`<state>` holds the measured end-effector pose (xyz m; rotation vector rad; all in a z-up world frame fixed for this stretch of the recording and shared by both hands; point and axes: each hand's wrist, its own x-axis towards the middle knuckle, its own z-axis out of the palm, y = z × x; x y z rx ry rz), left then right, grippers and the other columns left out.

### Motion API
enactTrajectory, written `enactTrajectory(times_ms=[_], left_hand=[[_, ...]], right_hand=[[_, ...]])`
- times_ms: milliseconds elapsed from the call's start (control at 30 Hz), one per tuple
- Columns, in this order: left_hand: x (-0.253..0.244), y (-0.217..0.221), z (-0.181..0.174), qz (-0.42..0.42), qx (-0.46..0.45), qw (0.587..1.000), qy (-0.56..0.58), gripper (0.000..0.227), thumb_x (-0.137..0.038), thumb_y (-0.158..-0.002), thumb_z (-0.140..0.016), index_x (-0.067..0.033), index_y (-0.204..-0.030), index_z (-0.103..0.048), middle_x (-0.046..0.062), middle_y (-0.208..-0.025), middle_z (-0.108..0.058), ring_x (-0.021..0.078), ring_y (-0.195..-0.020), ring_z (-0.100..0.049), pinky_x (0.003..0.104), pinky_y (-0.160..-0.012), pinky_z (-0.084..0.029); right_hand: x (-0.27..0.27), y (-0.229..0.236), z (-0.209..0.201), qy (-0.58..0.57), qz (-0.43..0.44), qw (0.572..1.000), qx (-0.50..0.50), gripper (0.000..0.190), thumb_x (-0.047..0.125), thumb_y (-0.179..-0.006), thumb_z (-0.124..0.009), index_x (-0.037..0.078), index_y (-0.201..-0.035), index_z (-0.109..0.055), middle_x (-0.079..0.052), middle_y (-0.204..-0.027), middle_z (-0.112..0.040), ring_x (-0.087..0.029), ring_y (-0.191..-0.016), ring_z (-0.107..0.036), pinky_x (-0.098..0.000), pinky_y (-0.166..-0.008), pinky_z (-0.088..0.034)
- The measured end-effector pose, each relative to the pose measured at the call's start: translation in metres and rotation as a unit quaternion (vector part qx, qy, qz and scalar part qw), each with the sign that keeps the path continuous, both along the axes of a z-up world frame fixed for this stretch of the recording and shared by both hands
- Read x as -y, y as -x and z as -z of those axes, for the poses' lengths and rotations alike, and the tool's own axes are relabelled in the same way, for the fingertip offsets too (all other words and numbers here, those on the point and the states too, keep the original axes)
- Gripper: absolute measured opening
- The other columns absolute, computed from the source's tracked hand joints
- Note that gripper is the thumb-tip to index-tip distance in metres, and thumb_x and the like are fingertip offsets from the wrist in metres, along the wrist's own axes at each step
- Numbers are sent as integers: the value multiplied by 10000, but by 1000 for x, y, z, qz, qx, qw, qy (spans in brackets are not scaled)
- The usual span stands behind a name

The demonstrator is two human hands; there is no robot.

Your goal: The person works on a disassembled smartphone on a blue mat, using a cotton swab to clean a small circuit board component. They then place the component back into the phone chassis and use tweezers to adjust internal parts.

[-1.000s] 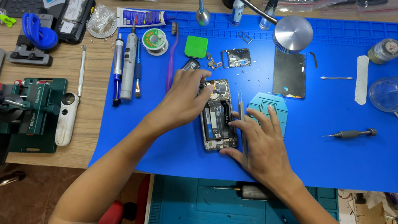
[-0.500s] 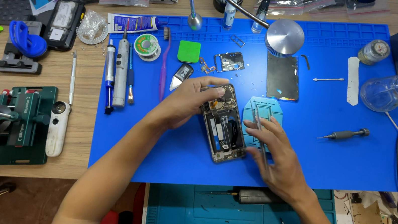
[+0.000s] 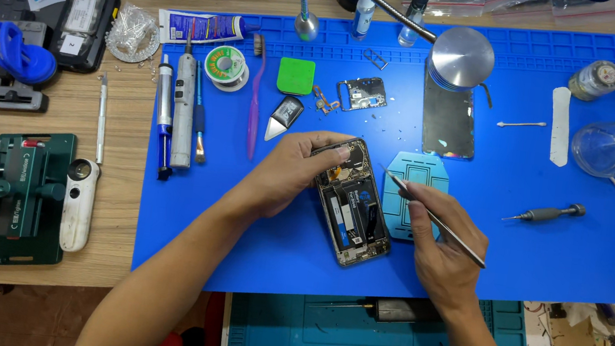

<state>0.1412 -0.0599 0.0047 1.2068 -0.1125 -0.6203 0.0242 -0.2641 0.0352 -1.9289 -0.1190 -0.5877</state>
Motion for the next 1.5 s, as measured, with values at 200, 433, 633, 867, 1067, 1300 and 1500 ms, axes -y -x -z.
enactTrajectory(times_ms=[200,433,633,867,1067,1300,1500], left_hand=[[0,1,-5,-7,12,1000,8,430,-169,-977,-722,57,-1341,-684,245,-1128,-768,275,-1016,-750,443,-802,-663],[1,6,-7,-17,22,1000,8,426,-157,-977,-714,54,-1344,-683,247,-1139,-764,276,-1026,-743,448,-802,-663],[-1,6,-5,-13,30,999,15,446,-146,-979,-708,38,-1381,-656,272,-1190,-745,298,-1057,-737,467,-812,-669],[-3,11,-16,-12,48,999,-13,454,-162,-984,-698,-32,-1417,-656,258,-1379,-657,337,-1283,-612,556,-988,-578],[-3,10,-14,-8,50,999,-7,445,-156,-994,-687,-45,-1424,-658,278,-1410,-624,382,-1300,-591,591,-995,-550],[-1,4,-2,-5,29,999,15,445,-124,-985,-684,-17,-1417,-656,260,-1303,-691,304,-1134,-690,501,-835,-646],[-2,5,0,-9,35,999,15,451,-129,-977,-688,-11,-1411,-656,258,-1276,-712,306,-1118,-711,496,-817,-657]], right_hand=[[-4,3,11,20,24,999,12,202,41,-1018,-674,-25,-1185,-765,-212,-1050,-797,-366,-1043,-782,-466,-849,-650],[-11,1,11,36,38,999,8,201,55,-1041,-660,-2,-1202,-767,-195,-1025,-801,-357,-1019,-783,-454,-807,-648],[-21,-1,3,-14,73,995,-61,211,141,-1075,-638,42,-1200,-777,-196,-754,-760,-130,-653,-632,-297,-514,-458],[-14,-4,11,-194,38,975,-98,237,83,-1077,-580,-90,-1197,-689,-335,-1092,-746,-426,-1096,-735,-579,-949,-636],[-10,-6,15,-232,33,965,-114,274,97,-1079,-568,-119,-1217,-667,-350,-1107,-734,-441,-1095,-731,-584,-948,-636],[-20,-1,9,-77,49,994,-62,227,74,-1073,-598,-56,-1218,-715,-296,-1073,-774,-401,-1097,-747,-530,-921,-629],[-19,0,10,2,51,998,-37,213,82,-1078,-611,15,-1236,-738,-231,-1085,-796,-374,-1117,-743,-483,-903,-616]])
